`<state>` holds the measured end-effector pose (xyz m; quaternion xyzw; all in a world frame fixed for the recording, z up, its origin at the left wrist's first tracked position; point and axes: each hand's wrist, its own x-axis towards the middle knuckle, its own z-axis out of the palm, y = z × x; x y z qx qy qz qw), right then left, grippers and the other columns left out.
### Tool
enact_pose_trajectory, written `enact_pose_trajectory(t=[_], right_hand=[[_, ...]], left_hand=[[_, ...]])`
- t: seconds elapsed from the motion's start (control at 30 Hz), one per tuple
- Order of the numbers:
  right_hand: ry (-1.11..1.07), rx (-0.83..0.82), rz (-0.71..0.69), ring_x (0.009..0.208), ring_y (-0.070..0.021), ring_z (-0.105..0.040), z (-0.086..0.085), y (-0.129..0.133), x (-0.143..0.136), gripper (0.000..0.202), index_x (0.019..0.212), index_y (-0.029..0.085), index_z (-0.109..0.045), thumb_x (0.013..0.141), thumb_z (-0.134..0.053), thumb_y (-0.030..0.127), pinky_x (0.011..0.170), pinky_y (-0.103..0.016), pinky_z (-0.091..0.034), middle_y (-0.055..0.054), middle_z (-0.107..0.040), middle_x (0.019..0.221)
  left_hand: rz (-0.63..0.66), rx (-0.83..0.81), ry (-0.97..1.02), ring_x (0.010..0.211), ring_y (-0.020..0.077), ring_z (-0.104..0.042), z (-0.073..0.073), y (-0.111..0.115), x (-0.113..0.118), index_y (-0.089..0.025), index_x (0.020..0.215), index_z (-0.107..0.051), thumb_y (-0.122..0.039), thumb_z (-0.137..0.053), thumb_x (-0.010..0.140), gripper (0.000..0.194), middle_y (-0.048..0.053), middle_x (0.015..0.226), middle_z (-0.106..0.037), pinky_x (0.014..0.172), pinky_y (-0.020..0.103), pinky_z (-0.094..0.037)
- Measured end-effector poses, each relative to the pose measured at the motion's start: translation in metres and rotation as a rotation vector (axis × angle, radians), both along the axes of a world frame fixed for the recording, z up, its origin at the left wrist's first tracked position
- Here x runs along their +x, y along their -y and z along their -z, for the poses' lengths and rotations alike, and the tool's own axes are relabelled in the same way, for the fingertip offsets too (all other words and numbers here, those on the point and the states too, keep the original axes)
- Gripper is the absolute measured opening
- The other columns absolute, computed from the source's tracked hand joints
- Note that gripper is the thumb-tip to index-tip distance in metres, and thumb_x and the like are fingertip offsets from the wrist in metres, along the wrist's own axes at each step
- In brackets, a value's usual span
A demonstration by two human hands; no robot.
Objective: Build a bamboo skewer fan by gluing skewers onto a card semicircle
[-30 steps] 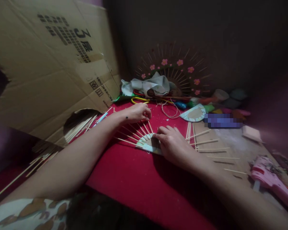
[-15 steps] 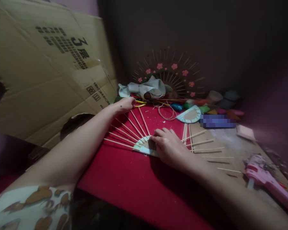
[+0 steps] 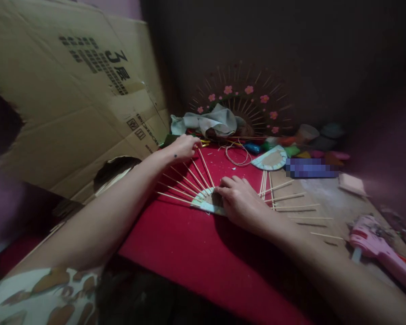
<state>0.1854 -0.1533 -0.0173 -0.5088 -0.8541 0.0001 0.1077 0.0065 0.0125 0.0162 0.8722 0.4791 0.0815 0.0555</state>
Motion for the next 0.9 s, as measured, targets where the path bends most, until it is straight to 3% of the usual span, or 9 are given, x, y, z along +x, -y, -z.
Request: enact_pose_trajectory(t=[0.13, 0.27, 0.53, 0.9], right_hand=[[-0.003, 0.002, -0.004, 0.082, -0.0191, -0.043, 0.0, 0.0, 0.0, 0.028, 0.092, 0.017, -0.071, 0.083, -0.046, 0.007, 0.064, -0.032, -0.023, -0.008, -0.06, 0.092], [0.002, 0.0, -0.004, 0.084, -0.0201, -0.044, -0.001, 0.001, 0.0, 0.031, 0.097, 0.017, -0.071, 0.083, -0.046, 0.007, 0.066, -0.033, -0.025, -0.009, -0.061, 0.094], [-0.052, -0.028, -0.024, 0.085, -0.0197, -0.047, 0.001, -0.003, 0.004, 0.031, 0.09, 0.017, -0.072, 0.085, -0.043, 0.006, 0.071, -0.033, -0.031, -0.009, -0.061, 0.093], [-0.106, -0.051, -0.038, 0.087, -0.0212, -0.049, 0.001, -0.005, 0.007, 0.034, 0.099, 0.018, -0.072, 0.082, -0.046, 0.005, 0.077, -0.035, -0.037, -0.009, -0.062, 0.098]], left_hand=[[0.243, -0.06, 0.063, 0.084, 0.015, -0.06, 0.0, 0.04, 0.011, -0.016, 0.087, -0.073, -0.018, -0.062, 0.075, 0.017, 0.003, 0.088, -0.068, 0.075, 0.022, -0.042], [0.413, -0.151, 0.124, 0.072, 0.0127, -0.056, 0.007, 0.057, 0.02, -0.016, 0.078, -0.074, -0.02, -0.066, 0.074, 0.01, 0.002, 0.073, -0.063, 0.065, 0.022, -0.038], [0.432, -0.307, 0.181, 0.063, 0.0103, -0.053, 0.024, 0.047, 0.019, -0.016, 0.078, -0.074, -0.02, -0.069, 0.073, 0.009, 0.0, 0.066, -0.061, 0.055, 0.021, -0.033], [0.529, -0.28, 0.212, 0.066, 0.0103, -0.051, 0.029, 0.045, 0.02, -0.017, 0.075, -0.074, -0.021, -0.071, 0.073, 0.005, 0.001, 0.07, -0.058, 0.06, 0.022, -0.036]])
